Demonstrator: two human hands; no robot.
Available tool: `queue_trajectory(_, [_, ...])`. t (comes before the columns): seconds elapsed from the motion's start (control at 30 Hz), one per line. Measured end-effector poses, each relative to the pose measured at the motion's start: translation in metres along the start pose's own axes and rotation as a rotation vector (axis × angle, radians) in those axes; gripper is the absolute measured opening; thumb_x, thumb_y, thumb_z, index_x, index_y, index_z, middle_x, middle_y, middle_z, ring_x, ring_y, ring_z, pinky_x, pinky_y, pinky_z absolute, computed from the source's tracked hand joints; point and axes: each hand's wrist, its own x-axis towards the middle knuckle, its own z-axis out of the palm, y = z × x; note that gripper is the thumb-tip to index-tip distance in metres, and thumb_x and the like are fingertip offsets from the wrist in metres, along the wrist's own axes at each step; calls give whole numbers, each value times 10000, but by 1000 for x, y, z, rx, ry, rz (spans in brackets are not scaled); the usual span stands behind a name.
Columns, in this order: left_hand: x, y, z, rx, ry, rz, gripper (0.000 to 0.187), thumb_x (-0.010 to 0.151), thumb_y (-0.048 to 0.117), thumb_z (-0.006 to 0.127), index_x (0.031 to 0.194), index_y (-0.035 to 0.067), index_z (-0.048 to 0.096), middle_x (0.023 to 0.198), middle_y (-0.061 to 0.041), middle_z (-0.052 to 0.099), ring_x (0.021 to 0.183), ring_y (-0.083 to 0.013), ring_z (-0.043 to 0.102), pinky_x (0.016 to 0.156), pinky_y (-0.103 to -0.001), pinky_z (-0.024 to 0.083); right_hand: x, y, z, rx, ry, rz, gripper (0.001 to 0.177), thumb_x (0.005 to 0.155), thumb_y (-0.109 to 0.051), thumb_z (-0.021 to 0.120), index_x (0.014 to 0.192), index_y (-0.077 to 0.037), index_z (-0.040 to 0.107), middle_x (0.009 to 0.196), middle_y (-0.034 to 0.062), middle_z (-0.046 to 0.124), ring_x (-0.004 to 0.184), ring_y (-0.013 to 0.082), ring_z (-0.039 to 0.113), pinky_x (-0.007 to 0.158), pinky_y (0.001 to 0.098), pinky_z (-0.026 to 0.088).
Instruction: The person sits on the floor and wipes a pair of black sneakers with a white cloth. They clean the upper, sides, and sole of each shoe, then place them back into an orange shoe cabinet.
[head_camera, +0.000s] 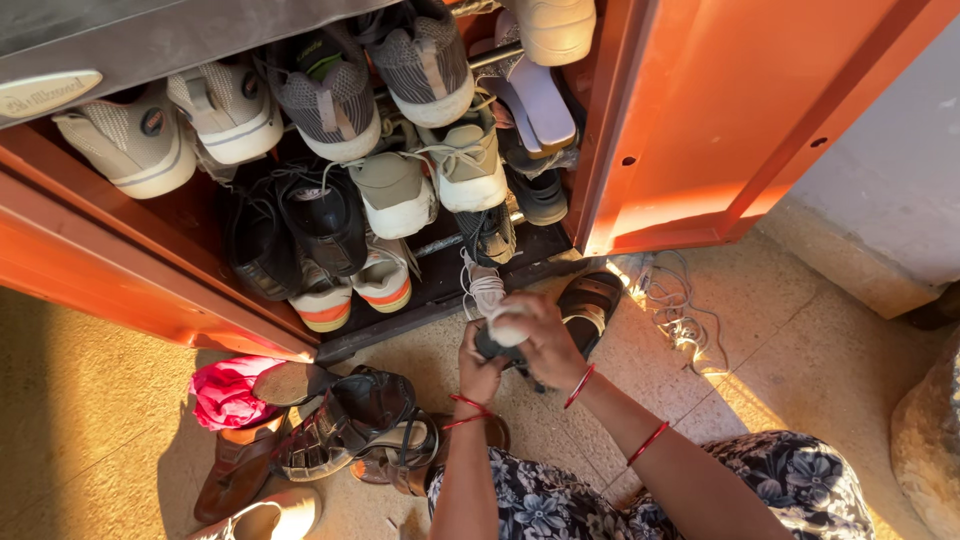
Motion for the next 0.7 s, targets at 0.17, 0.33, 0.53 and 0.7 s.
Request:
queue_trajectory(0.17, [4,4,8,-96,94,-12,558,670,-217,670,1123,78,533,1025,-40,604,944,-151,629,798,-269,554,-27,70,9,365,8,559,361,972,5,543,1312,-109,577,1248,80,643,1177,199,604,1023,312,461])
queue_trajectory(0.33, [-2,-5,10,-109,168,30,572,699,-218,605,1166,95,501,1039,-29,571,962,-129,593,817,-256,528,-29,78,4,368,18,711,351,1002,-20,499,1348,-59,547,1217,93,658,1089,178,603,916,301,473])
queue_trajectory(0.53, [7,-26,25,-302,326,36,615,686,-228,587,1232,54,590,1081,-54,628,982,-147,615,870,-254,522,16,35,-23,200,293,436,432,953,-8,561,1383,-52,540,1188,122,677,1056,232,674,928,324,535])
queue_trajectory(0.7, [19,-19,19,-284,272,-38,597,681,-188,603,1222,64,589,1088,-19,632,981,-130,614,835,-269,524,15,6,-8,-17,8,112,616,743,103,563,1330,-77,617,1462,158,521,1396,377,449,1171,473,338])
